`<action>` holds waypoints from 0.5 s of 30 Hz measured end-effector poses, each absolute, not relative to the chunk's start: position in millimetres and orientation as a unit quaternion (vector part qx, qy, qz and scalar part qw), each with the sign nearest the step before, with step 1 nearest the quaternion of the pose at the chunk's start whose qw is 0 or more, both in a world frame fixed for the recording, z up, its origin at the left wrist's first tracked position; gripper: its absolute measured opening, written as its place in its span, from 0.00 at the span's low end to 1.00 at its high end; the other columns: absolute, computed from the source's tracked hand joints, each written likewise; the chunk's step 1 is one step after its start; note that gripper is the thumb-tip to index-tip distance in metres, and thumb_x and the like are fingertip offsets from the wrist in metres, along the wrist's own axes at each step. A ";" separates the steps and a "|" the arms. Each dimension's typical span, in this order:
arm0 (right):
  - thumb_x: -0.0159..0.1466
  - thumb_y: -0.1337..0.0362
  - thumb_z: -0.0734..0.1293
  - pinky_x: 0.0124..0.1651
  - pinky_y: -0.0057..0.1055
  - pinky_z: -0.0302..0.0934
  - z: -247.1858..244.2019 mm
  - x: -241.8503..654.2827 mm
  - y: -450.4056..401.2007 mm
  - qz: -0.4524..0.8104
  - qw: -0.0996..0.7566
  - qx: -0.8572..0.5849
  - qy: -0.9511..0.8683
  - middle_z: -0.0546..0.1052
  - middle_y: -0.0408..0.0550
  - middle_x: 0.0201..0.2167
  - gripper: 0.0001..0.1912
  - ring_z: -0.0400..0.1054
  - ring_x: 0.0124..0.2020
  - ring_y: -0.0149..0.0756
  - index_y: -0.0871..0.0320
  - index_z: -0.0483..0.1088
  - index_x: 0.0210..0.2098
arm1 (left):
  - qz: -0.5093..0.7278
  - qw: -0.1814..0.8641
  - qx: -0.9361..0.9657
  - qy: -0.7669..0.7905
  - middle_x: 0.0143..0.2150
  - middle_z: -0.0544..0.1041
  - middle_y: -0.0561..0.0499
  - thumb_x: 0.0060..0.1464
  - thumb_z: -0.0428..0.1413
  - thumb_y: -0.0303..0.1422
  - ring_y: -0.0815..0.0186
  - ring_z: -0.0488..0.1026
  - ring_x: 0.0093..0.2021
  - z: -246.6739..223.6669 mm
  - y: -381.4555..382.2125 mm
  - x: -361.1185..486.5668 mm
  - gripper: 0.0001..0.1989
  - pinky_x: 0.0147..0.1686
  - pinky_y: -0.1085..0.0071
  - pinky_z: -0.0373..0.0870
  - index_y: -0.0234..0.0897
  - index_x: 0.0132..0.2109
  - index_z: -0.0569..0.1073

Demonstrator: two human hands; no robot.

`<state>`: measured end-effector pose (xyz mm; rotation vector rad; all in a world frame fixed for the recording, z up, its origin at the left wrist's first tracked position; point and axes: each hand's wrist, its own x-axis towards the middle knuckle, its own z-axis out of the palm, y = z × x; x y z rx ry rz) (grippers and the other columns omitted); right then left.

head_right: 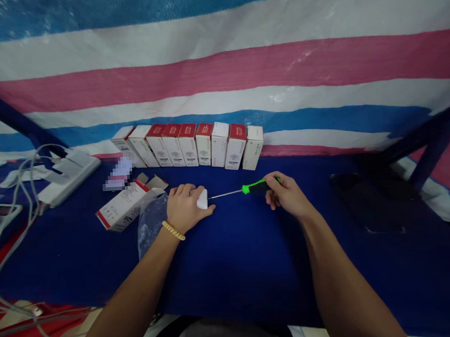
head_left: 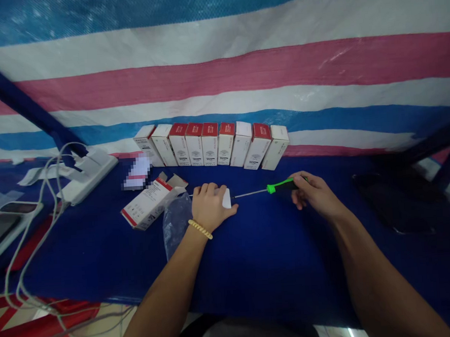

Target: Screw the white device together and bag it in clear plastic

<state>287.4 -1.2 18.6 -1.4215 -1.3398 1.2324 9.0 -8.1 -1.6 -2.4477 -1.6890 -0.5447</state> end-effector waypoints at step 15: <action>0.54 0.37 0.64 0.10 0.27 0.43 16.9 292.8 6.1 0.446 0.384 -0.697 -0.410 0.63 0.44 0.06 0.28 0.54 0.06 0.29 0.56 0.60 0.17 | -0.260 -0.012 -0.805 -0.533 0.50 0.74 0.40 0.39 0.66 0.50 0.48 0.69 0.51 2.5 -7.4 9.3 0.38 0.52 0.52 0.60 0.35 0.55 0.71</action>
